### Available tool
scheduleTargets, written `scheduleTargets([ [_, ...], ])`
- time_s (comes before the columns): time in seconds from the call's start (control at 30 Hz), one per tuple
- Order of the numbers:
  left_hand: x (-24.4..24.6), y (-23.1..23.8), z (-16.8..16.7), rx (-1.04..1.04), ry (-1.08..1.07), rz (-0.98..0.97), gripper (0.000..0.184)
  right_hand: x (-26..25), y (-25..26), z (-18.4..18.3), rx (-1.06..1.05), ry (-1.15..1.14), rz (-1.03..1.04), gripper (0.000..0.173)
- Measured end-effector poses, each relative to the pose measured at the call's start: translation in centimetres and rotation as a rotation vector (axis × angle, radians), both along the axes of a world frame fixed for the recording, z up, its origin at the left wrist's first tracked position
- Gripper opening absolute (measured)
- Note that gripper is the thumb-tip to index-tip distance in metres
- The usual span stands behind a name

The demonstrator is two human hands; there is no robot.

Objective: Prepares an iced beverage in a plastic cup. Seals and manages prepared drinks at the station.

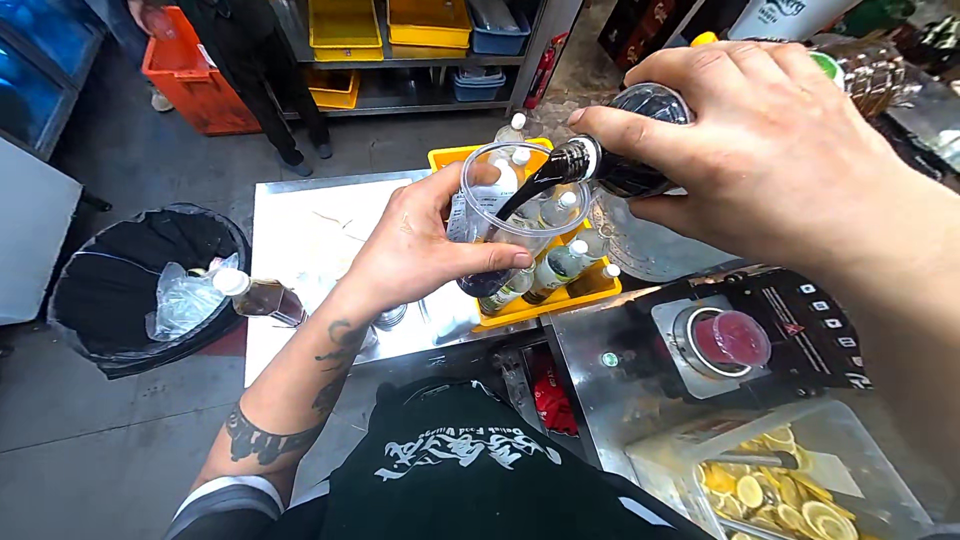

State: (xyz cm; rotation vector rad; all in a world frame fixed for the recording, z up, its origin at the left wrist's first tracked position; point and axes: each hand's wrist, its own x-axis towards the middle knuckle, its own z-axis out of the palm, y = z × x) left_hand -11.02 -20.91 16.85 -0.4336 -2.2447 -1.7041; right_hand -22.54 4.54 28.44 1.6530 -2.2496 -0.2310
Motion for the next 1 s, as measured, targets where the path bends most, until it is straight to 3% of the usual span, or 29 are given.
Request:
scheduleTargets([
  [0.27, -0.1, -0.4, 0.2, -0.020, 0.043, 0.076, 0.073, -0.8, -0.8, -0.3, -0.077, -0.100, -0.010, 0.082],
  [0.47, 0.0, -1.5, -0.4, -0.027, 0.044, 0.183, 0.072, -3.5, -2.5, -3.3, -0.330, -0.347, 0.003, 0.083],
  [0.63, 2.3, -4.0, -0.8, 0.027, 0.015, 0.247, 0.075, -8.1, -5.0, -9.6, -0.753, -0.766, -0.032, 0.090],
  [0.73, 5.4, -6.0, -0.7, 0.041, -0.023, 0.285, 0.076, -10.1, -7.2, -13.8, -0.912, -0.878, -0.119, 0.095],
  [1.0, 15.2, -11.6, -2.7, -0.019, -0.054, 0.512, 0.085, -12.9, -13.3, -25.3, -0.741, -0.859, -0.635, 0.103],
])
